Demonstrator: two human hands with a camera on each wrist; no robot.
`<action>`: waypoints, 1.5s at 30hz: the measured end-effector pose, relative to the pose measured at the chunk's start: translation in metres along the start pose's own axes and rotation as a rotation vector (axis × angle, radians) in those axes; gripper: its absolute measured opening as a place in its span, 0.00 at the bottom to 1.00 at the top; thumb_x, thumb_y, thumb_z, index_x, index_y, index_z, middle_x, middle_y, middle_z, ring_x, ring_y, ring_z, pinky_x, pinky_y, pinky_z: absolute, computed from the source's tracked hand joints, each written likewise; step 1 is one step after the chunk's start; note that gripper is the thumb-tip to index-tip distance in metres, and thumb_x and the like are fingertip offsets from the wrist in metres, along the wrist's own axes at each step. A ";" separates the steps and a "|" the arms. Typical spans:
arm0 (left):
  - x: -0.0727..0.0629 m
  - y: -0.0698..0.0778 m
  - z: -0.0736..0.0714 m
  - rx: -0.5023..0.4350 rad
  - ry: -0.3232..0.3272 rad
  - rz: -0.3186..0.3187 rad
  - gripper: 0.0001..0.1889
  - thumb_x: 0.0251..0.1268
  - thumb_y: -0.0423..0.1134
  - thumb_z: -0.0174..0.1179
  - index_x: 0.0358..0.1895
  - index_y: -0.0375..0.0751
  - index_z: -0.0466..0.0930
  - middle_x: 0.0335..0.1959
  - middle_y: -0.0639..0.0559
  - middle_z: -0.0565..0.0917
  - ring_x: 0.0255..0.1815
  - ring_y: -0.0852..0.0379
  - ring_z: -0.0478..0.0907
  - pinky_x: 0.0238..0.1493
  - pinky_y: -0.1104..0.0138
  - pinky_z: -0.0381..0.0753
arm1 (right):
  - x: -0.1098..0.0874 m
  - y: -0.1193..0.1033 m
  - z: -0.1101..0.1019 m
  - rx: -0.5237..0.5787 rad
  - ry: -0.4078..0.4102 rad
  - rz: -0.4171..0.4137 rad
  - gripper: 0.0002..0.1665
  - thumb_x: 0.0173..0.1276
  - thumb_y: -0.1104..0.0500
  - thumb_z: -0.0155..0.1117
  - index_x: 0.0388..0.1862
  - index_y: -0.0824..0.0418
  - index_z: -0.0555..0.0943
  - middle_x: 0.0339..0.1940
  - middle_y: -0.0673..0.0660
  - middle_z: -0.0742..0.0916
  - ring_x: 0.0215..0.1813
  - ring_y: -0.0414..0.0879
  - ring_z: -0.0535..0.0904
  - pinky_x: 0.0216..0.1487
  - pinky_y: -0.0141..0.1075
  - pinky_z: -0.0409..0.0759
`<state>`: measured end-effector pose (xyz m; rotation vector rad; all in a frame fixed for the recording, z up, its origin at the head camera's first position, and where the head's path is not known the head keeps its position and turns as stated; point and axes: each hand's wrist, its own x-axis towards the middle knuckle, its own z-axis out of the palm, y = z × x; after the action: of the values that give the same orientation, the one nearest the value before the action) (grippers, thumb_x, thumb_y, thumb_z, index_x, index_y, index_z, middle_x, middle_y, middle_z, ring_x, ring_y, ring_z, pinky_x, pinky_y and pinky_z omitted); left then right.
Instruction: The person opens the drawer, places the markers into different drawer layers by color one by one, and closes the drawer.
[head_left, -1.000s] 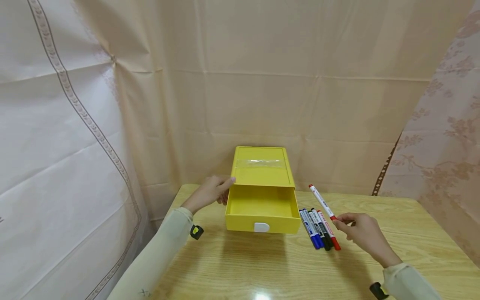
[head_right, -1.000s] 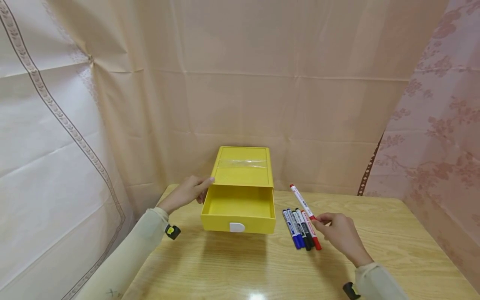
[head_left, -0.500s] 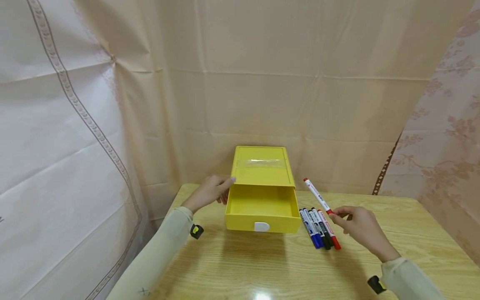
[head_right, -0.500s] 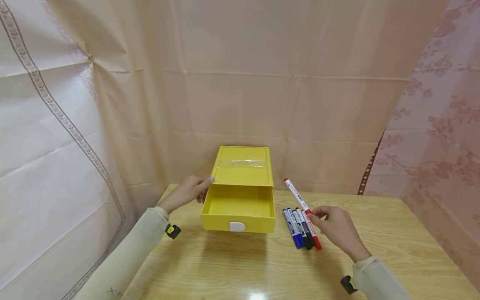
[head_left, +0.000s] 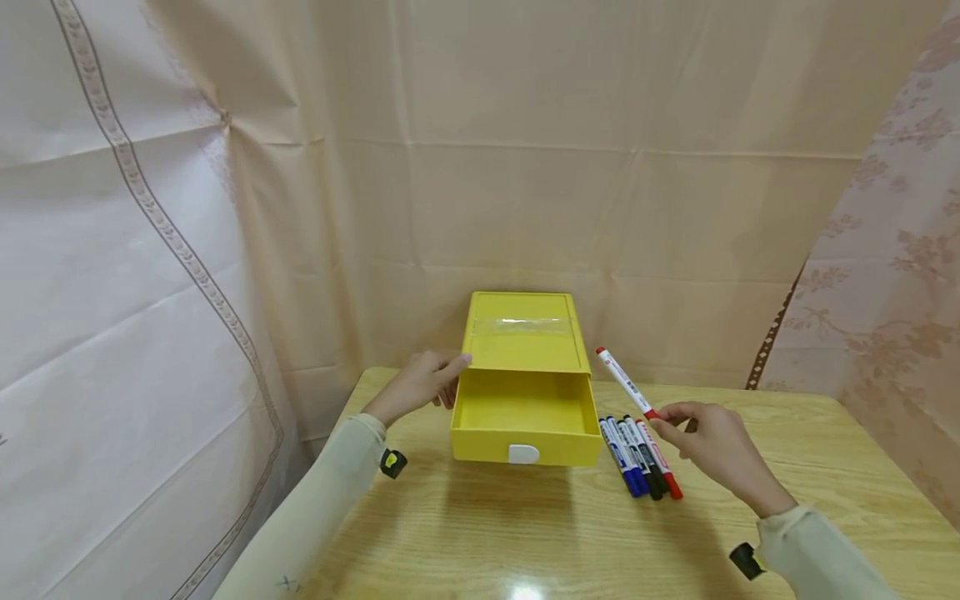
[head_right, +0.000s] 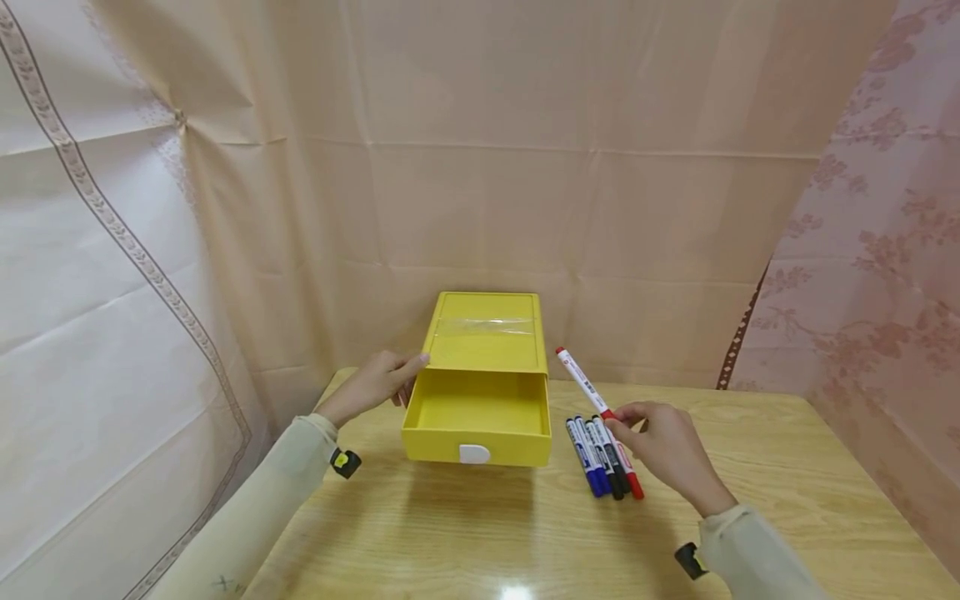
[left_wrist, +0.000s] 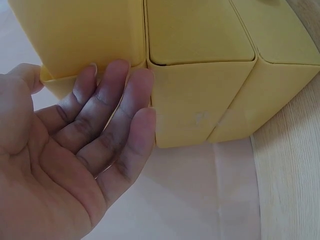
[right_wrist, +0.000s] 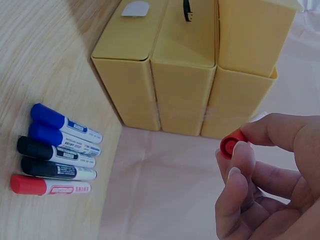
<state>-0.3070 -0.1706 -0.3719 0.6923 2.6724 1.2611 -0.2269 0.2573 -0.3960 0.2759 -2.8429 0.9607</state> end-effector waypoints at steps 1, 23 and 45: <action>0.000 0.000 0.000 0.001 -0.001 0.001 0.29 0.83 0.61 0.44 0.32 0.42 0.81 0.25 0.47 0.84 0.31 0.36 0.85 0.32 0.53 0.86 | 0.000 -0.001 0.000 0.000 0.006 -0.005 0.20 0.73 0.47 0.69 0.49 0.63 0.88 0.26 0.49 0.86 0.23 0.44 0.78 0.18 0.34 0.69; 0.001 0.000 0.000 0.011 -0.002 0.003 0.28 0.84 0.59 0.44 0.31 0.42 0.81 0.25 0.46 0.84 0.32 0.35 0.85 0.32 0.56 0.86 | -0.002 -0.014 -0.007 -0.018 0.026 -0.025 0.21 0.73 0.45 0.69 0.50 0.62 0.88 0.22 0.48 0.83 0.22 0.45 0.76 0.16 0.33 0.64; 0.000 0.000 0.001 -0.015 0.012 0.014 0.29 0.83 0.60 0.45 0.31 0.41 0.80 0.25 0.46 0.84 0.29 0.38 0.85 0.36 0.45 0.86 | 0.000 -0.032 -0.006 0.003 0.051 -0.046 0.16 0.71 0.46 0.71 0.46 0.57 0.89 0.20 0.47 0.82 0.20 0.44 0.76 0.15 0.34 0.65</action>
<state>-0.3063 -0.1699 -0.3727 0.7048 2.6689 1.2913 -0.2194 0.2358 -0.3729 0.3112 -2.7768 0.9494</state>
